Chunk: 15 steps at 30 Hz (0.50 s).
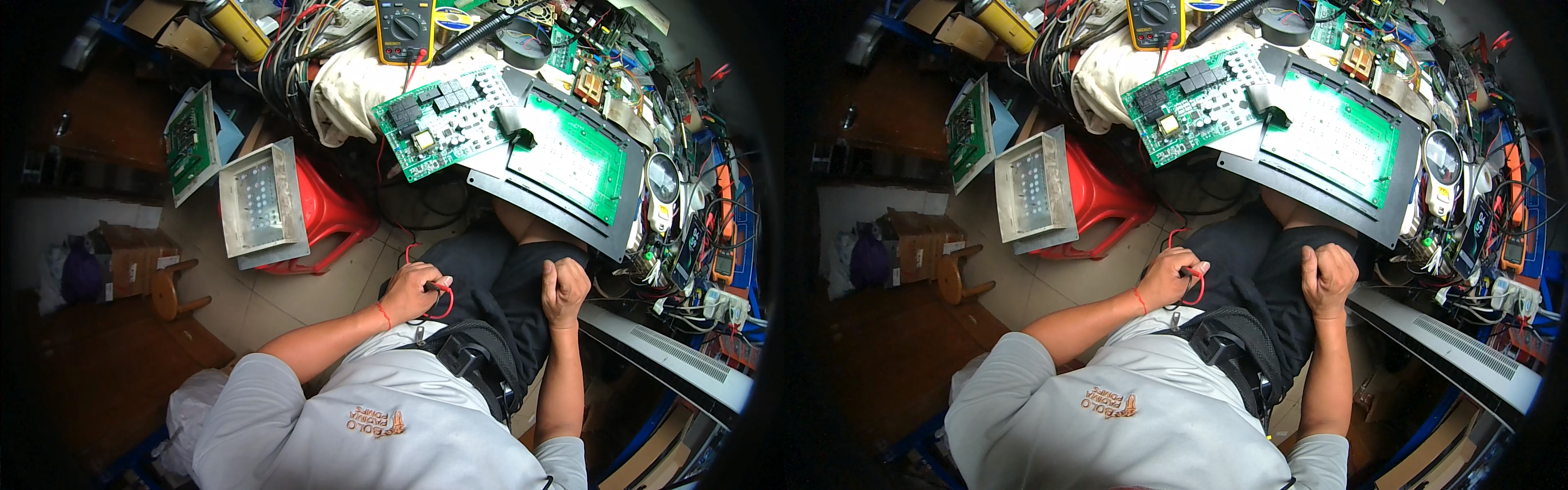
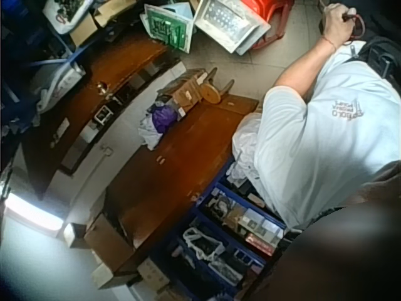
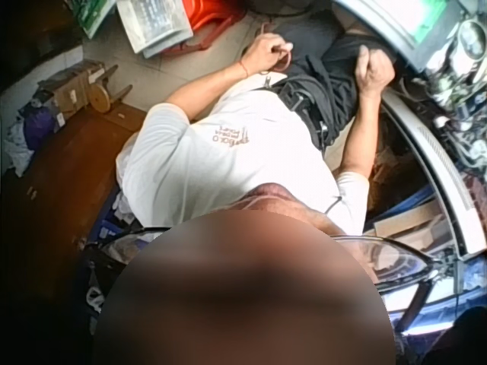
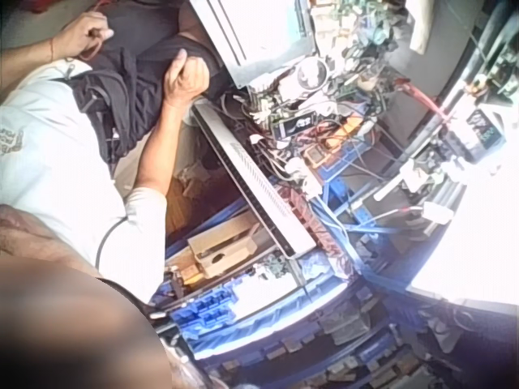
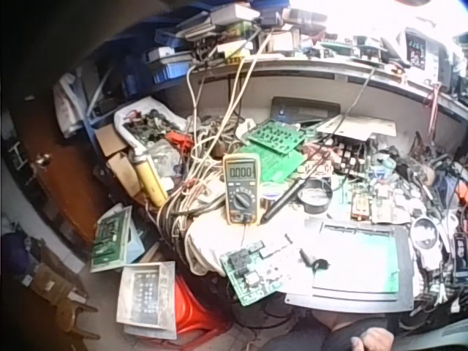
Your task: The person uses a multimeter to test points on a green circuit board, then uses a magnifying lamp to visually inspect the board. They also briefly handle a smartphone.
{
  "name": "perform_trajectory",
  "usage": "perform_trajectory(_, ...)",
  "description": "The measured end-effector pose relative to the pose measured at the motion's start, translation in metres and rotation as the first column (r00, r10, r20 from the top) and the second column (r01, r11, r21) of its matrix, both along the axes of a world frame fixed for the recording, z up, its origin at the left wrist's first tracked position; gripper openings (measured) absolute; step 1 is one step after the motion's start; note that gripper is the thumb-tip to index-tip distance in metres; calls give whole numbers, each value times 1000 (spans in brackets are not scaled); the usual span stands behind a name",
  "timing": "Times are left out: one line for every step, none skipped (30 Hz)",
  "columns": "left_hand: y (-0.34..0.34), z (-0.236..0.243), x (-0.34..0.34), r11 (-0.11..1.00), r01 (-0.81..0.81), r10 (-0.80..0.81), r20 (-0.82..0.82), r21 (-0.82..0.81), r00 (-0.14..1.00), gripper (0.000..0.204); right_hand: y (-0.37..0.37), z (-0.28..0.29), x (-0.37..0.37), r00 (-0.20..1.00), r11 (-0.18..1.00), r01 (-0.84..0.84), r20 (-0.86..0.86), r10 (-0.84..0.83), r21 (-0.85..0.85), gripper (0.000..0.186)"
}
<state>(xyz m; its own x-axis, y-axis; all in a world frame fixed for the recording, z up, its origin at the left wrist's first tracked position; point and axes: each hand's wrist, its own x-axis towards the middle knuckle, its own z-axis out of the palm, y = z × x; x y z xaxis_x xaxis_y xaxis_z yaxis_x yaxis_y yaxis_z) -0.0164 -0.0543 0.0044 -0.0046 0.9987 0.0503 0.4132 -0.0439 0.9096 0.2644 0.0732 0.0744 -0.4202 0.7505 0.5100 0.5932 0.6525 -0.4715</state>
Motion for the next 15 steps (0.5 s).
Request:
perform_trajectory(0,0,0,1000,2,-2,0,0,1000,25,0,0,0,1000,1000,0,3,0,-1,35)
perform_trajectory(0,-1,0,1000,1,-1,3,5,1000,25,0,0,0,1000,1000,1,-6,-1,-8,34)
perform_trajectory(0,-1,0,1000,0,0,6,9,1000,25,0,0,0,1000,1000,0,1,0,1,34)
perform_trajectory(0,-1,0,1000,-2,2,6,17,1000,25,0,0,0,1000,1000,-1,-3,1,3,34)
perform_trajectory(0,-2,0,1000,-2,2,5,10,1000,25,0,-1,0,1000,1000,2,-10,-2,-10,34)
perform_trajectory(0,-2,0,1000,-2,2,1,7,1000,25,0,-1,1,1000,1000,-2,-6,2,3,34)
perform_trajectory(0,-3,0,1000,-2,2,-3,5,1000,25,0,-1,1,1000,1000,-2,-6,2,2,34)
perform_trajectory(0,-3,0,1000,-2,2,-5,2,1000,25,0,-2,1,1000,1000,0,-13,0,-10,34)
perform_trajectory(0,-3,0,1000,-3,3,-6,0,1000,24,0,-2,1,1000,1000,1,-4,-1,1,34)
perform_trajectory(0,-3,1,1000,-2,2,-11,0,1000,24,0,-2,1,1000,1000,5,-3,-5,1,33)
perform_trajectory(0,-3,0,1000,-2,2,-7,-4,1000,24,0,-2,1,1000,1000,10,-2,-10,1,33)
perform_trajectory(0,-3,0,1000,-1,1,-5,-5,1000,24,0,-2,1,1000,1000,10,-2,-10,1,33)
perform_trajectory(0,-3,0,1000,0,0,-3,-7,1000,24,0,-2,1,1000,1000,10,-3,-10,1,33)
perform_trajectory(0,-2,0,1000,-1,1,-4,-7,1000,24,0,-2,1,1000,1000,10,-3,-10,0,33)
perform_trajectory(0,-2,0,1000,-3,3,-4,-7,1000,24,0,-2,1,1000,1000,10,-3,-10,2,33)
